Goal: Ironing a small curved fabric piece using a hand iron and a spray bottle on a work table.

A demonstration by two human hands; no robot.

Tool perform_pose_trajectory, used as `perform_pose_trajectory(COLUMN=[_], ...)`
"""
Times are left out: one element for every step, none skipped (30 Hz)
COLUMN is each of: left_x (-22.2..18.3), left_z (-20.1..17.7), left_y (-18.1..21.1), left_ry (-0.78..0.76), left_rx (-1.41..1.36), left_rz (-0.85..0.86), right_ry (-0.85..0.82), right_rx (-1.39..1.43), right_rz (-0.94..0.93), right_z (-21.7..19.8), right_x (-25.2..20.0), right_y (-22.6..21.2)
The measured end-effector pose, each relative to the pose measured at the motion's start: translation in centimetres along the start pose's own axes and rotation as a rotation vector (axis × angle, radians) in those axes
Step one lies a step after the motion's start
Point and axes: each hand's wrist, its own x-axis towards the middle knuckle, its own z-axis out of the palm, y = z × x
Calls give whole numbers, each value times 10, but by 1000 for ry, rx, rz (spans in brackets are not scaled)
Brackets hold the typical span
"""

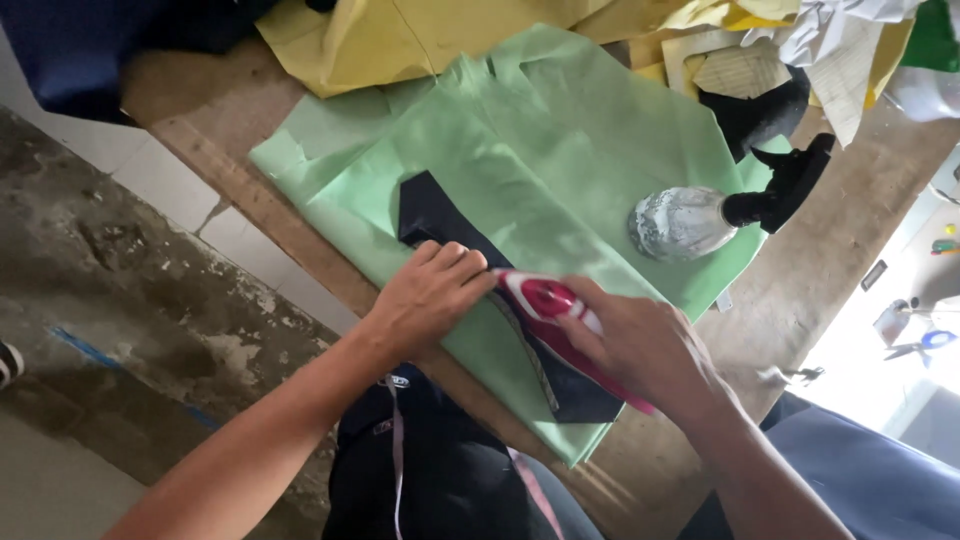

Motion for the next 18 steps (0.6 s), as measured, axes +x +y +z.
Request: perform_pose_trajectory(left_x=[0,-1,-1,-3,-6,-9,-11,-12,-11,-10,-10,-11,-12,-12,-13,-12,-11,-9], left_z=[0,0,-1,2,4,5,3,1,-2,0,3,5,8,12,15,15,15,15], left_y=[2,5,7,6,6,7,8,9,8,6,7,8,7,5,3,4,4,4], left_ry=[-3,6,14,12,3,-5,-5,-19,-30,-27,-39,-51,-48,-47,-47,-45,-55,-66], left_rx=[-4,31,69,69,35,1,0,-7,-11,-10,-20,-30,-30,-38,-46,-45,-72,-100], left_rz=[-5,-39,-71,-75,-80,-85,-80,-78,-70,-61,-60,-59,-58,-44,-29,-26,-26,-27], right_ry=[-7,18,47,44,80,116,117,93,74,81,82,84,87,41,-3,0,-18,-37], right_rx=[-1,-18,-33,-34,-22,-9,-7,10,29,33,51,69,68,85,104,105,124,144], right_rz=[-1,-10,-22,-25,-41,-58,-54,-27,2,7,27,46,47,99,150,151,169,187], right_z=[0,1,1,-2,-4,-6,-9,-12,-18,-6,7,21,24,26,29,24,18,12], right_x=[8,16,24,32,39,44,42,39,37,37,37,36,27,17,8,-1,-10,-19], right_y=[-5,-9,-14,-19,-23,-27,-31,-35,-39,-30,-21,-13,-6,1,8,11,14,18])
